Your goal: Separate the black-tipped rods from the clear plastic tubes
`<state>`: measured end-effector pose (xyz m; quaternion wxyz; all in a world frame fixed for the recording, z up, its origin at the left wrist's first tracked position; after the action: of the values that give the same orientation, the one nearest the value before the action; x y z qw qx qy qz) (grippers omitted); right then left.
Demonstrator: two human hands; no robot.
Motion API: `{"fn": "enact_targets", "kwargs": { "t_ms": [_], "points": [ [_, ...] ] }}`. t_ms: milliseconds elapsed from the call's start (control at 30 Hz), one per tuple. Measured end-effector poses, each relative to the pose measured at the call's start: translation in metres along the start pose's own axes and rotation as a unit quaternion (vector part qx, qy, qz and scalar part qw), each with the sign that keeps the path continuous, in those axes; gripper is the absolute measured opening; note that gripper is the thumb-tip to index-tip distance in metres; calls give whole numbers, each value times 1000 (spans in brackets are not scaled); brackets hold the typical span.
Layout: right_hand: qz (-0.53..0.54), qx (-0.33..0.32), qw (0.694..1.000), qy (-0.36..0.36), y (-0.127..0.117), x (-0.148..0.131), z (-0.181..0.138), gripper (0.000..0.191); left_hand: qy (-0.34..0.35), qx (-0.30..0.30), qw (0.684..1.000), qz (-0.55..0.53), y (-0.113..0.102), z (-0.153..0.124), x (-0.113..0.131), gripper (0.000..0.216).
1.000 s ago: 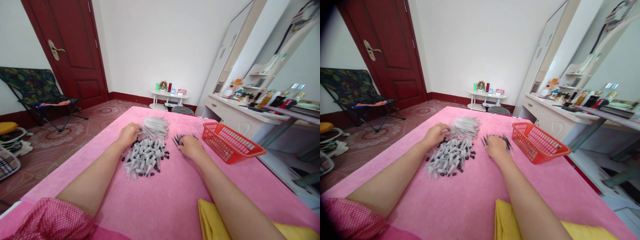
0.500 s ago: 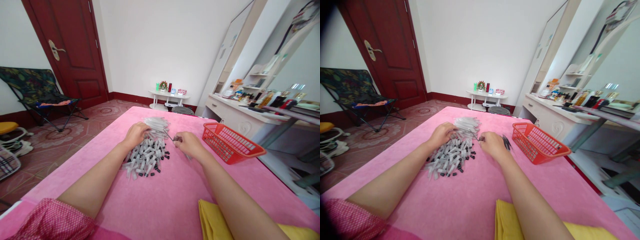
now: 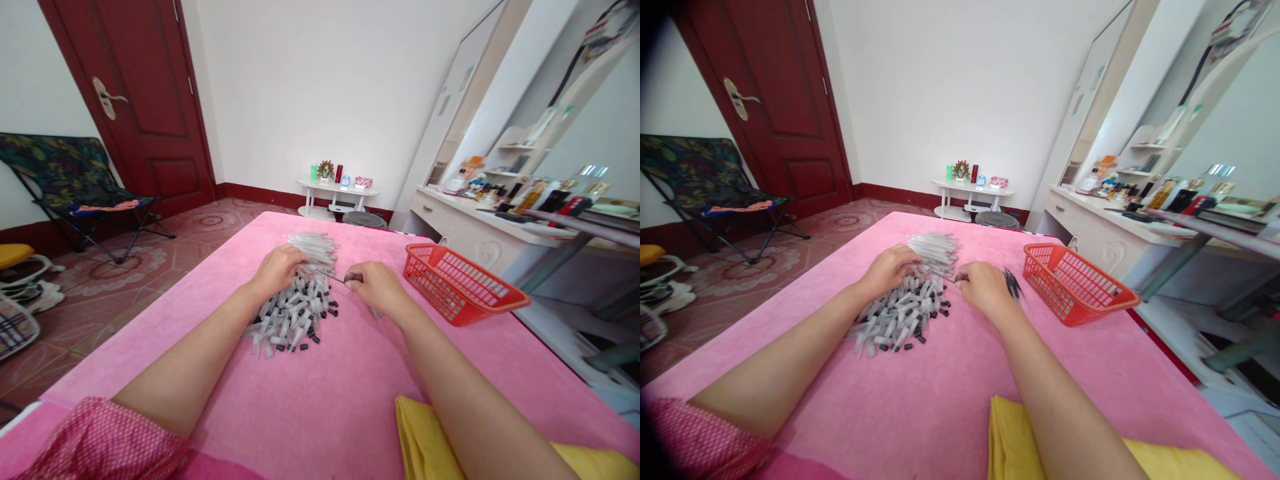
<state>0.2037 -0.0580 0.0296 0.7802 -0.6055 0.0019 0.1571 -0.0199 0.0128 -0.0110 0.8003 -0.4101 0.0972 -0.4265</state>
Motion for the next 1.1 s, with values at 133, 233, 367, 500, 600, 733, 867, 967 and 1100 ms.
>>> {"fn": "enact_targets", "kwargs": {
  "t_ms": [133,233,367,500,600,733,867,967,1100],
  "points": [
    [18,59,998,-2,-4,0,1,17,11,6,1000,-27,-1,2,7,20],
    [43,118,991,-41,-5,-5,1,14,4,14,997,-82,3,5,13,20],
    [121,281,950,-70,-9,-13,-1,17,-135,79,958,-242,12,9,15,18],
    [174,354,918,-36,-9,-11,0,22,-296,181,828,-441,12,11,9,17],
    [157,228,961,-10,1,-7,2,19,-376,217,733,-524,7,10,6,28],
    [70,-42,996,-32,24,-4,-1,10,-411,238,675,-564,3,9,4,29],
    [43,-81,995,-45,36,-5,-6,10,-393,240,694,-553,4,9,2,31],
    [83,-55,994,-53,36,-4,-3,9,-350,226,746,-519,5,10,3,31],
    [181,22,983,8,28,1,6,10,-271,143,838,-451,10,12,11,22]
  ]
}}
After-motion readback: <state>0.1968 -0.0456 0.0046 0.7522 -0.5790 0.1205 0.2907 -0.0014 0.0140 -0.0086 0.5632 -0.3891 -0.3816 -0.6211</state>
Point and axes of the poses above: each hand's wrist, its own z-axis towards the middle knuckle, its own y-axis out of the palm, x = y × z, the point moved 1 cm from there along z, towards the middle knuckle, and after that the axes turned 3 degrees about x, right-handed, at the moved point
